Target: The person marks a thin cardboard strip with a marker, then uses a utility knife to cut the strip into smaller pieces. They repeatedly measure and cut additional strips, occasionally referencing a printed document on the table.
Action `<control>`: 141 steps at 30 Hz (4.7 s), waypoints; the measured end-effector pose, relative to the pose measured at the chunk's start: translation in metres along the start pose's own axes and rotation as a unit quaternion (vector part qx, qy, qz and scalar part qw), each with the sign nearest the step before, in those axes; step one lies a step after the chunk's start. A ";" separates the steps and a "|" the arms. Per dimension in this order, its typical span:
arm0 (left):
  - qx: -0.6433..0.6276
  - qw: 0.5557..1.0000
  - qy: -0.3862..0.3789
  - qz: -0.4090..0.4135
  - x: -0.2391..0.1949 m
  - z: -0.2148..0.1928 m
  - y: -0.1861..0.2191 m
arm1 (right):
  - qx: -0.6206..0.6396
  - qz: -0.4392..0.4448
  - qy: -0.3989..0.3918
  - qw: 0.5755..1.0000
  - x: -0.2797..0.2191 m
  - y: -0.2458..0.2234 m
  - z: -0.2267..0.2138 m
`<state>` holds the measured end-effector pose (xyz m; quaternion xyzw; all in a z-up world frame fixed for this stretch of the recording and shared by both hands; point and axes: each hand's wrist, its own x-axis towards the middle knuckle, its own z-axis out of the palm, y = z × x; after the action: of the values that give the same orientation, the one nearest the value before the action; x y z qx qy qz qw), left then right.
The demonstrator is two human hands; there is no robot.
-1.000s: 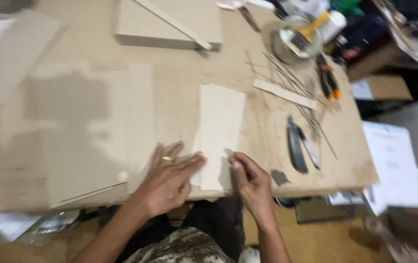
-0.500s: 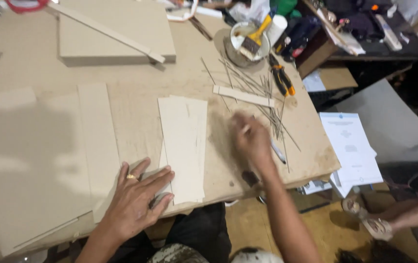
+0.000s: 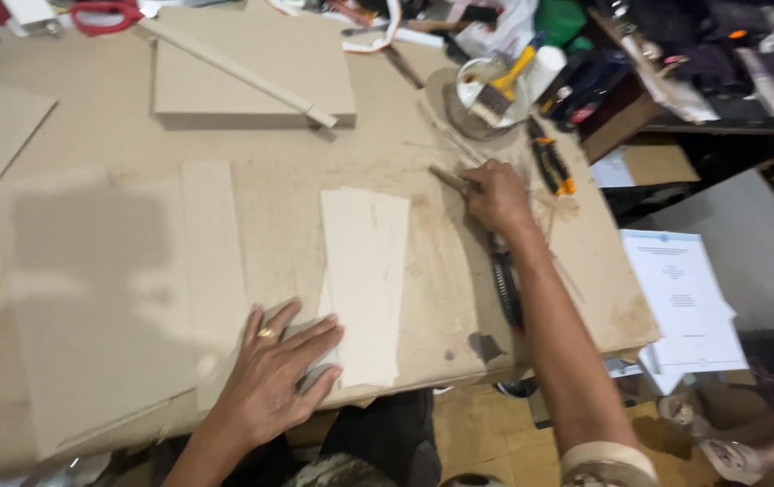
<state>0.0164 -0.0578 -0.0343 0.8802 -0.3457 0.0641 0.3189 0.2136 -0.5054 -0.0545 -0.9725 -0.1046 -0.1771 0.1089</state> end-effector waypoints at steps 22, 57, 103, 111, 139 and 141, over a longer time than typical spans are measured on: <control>0.032 0.999 -0.028 0.008 0.001 -0.004 0.003 | 0.245 -0.177 -0.116 0.946 -0.151 -0.191 -0.091; 0.002 0.998 -0.048 -0.035 0.001 -0.004 0.008 | 0.170 -0.110 -0.094 0.975 -0.161 -0.188 -0.076; 0.019 1.000 0.008 0.009 -0.001 -0.005 0.009 | 0.182 -0.096 -0.115 0.972 -0.159 -0.196 -0.082; 0.015 1.000 0.008 0.010 0.000 -0.005 0.009 | 0.181 -0.094 -0.114 0.972 -0.159 -0.196 -0.082; 0.023 0.986 0.014 -0.167 -0.004 -0.067 0.018 | 0.195 -0.155 -0.134 0.959 -0.155 -0.193 -0.092; 0.188 0.889 0.011 -0.418 -0.013 -0.103 0.010 | 0.184 -0.175 -0.119 0.960 -0.150 -0.199 -0.095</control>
<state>0.0114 0.0068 0.0474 0.9859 0.0763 -0.0014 0.1491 -0.0027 -0.3636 0.0115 -0.9164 -0.3156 -0.0542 0.2403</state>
